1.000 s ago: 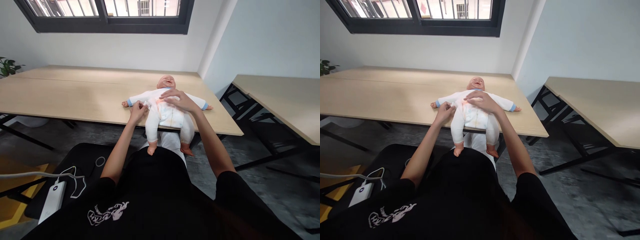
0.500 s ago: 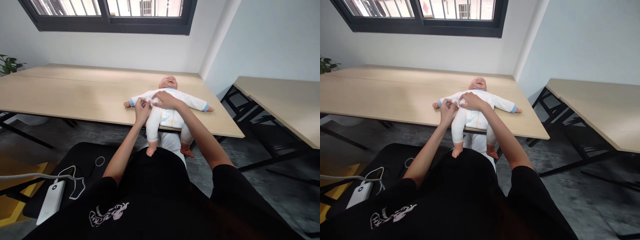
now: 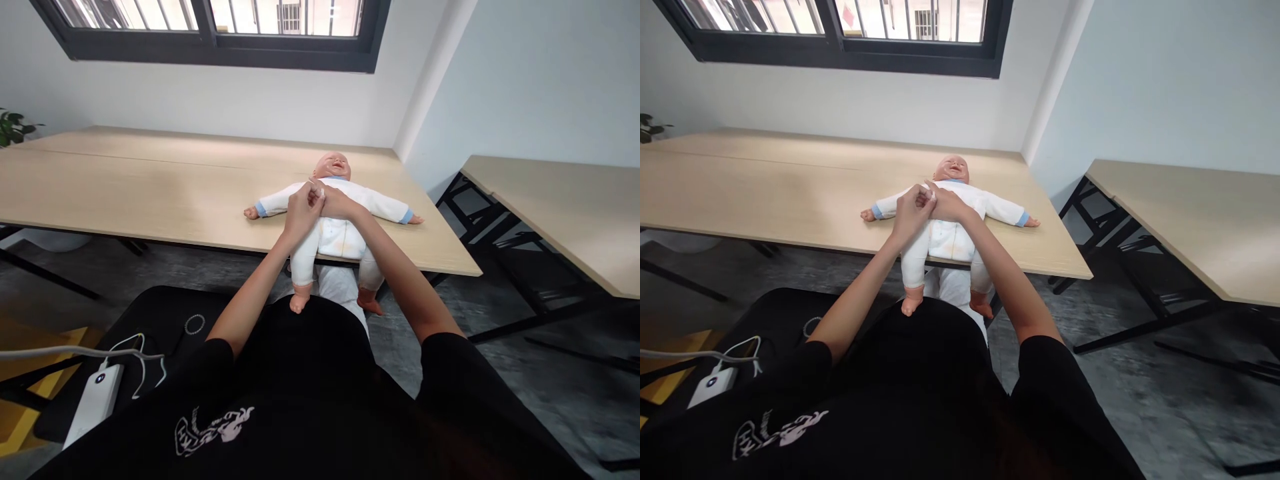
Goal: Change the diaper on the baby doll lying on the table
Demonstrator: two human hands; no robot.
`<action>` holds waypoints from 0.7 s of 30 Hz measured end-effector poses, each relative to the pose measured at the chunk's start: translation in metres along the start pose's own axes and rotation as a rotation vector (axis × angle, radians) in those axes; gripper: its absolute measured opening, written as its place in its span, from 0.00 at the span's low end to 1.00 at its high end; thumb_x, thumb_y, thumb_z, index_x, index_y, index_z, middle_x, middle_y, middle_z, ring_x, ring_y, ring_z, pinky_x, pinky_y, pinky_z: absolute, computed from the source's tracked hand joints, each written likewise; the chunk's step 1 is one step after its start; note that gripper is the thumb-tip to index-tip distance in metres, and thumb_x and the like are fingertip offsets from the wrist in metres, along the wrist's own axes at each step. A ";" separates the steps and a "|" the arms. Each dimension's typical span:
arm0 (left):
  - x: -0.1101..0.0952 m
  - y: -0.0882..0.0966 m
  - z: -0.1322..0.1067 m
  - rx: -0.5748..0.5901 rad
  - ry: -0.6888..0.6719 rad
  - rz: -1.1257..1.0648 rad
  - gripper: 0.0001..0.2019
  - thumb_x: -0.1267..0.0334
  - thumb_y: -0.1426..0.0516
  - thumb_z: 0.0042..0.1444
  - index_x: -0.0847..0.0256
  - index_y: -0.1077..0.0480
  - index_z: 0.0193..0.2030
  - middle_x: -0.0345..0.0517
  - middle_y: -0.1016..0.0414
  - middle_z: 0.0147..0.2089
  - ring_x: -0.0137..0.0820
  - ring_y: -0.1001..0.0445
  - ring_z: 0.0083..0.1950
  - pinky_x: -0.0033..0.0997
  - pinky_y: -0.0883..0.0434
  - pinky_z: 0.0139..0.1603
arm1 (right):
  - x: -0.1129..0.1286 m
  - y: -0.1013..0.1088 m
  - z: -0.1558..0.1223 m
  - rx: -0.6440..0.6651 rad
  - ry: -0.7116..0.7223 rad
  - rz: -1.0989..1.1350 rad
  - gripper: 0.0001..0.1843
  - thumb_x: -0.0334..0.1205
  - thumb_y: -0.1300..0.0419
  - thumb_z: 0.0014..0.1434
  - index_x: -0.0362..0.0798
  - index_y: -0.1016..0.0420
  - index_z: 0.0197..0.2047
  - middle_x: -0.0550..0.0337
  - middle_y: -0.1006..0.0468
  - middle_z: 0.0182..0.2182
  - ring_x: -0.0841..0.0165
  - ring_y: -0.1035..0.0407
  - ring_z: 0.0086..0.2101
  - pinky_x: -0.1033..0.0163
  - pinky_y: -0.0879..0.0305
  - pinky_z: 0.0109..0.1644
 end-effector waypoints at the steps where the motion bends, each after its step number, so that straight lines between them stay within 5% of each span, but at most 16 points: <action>1: -0.002 -0.002 0.001 0.027 -0.002 0.025 0.07 0.72 0.42 0.59 0.59 0.35 0.33 0.40 0.27 0.32 0.30 0.27 0.35 0.29 0.30 0.41 | -0.002 0.000 0.000 0.001 -0.011 0.040 0.48 0.37 0.36 0.51 0.43 0.45 0.74 0.48 0.29 0.61 0.53 0.33 0.59 0.48 0.37 0.67; 8: 0.000 0.002 0.000 0.123 0.048 0.088 0.11 0.66 0.42 0.63 0.60 0.34 0.28 0.41 0.27 0.30 0.31 0.28 0.34 0.30 0.32 0.41 | -0.005 -0.002 -0.005 -0.017 0.053 0.316 0.47 0.36 0.38 0.47 0.43 0.40 0.71 0.47 0.29 0.61 0.56 0.31 0.58 0.49 0.35 0.66; 13: -0.006 0.003 -0.012 0.193 0.015 0.218 0.22 0.54 0.51 0.72 0.59 0.38 0.26 0.43 0.31 0.29 0.33 0.30 0.35 0.34 0.31 0.44 | 0.004 0.009 -0.029 -0.364 0.175 0.309 0.34 0.49 0.34 0.54 0.47 0.31 0.62 0.50 0.29 0.60 0.58 0.35 0.62 0.51 0.37 0.69; 17: -0.016 0.004 -0.024 0.315 -0.133 0.336 0.19 0.52 0.52 0.72 0.62 0.26 0.42 0.53 0.24 0.47 0.40 0.27 0.52 0.41 0.30 0.59 | 0.004 0.018 -0.063 -0.627 0.112 0.172 0.26 0.61 0.40 0.63 0.51 0.26 0.55 0.53 0.26 0.57 0.58 0.34 0.60 0.46 0.40 0.71; 21: -0.024 0.003 -0.035 0.408 -0.172 0.495 0.22 0.54 0.51 0.72 0.66 0.31 0.63 0.58 0.32 0.68 0.44 0.37 0.71 0.49 0.41 0.73 | -0.002 0.013 -0.104 -0.709 -0.019 0.231 0.29 0.65 0.47 0.67 0.49 0.22 0.51 0.51 0.26 0.57 0.59 0.32 0.59 0.47 0.40 0.71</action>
Point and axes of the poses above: each hand's wrist, its own z-axis towards the middle knuckle, its own y-axis out of the back of the hand, x = y × z, the point moved 1 cm from there along z, towards the middle knuckle
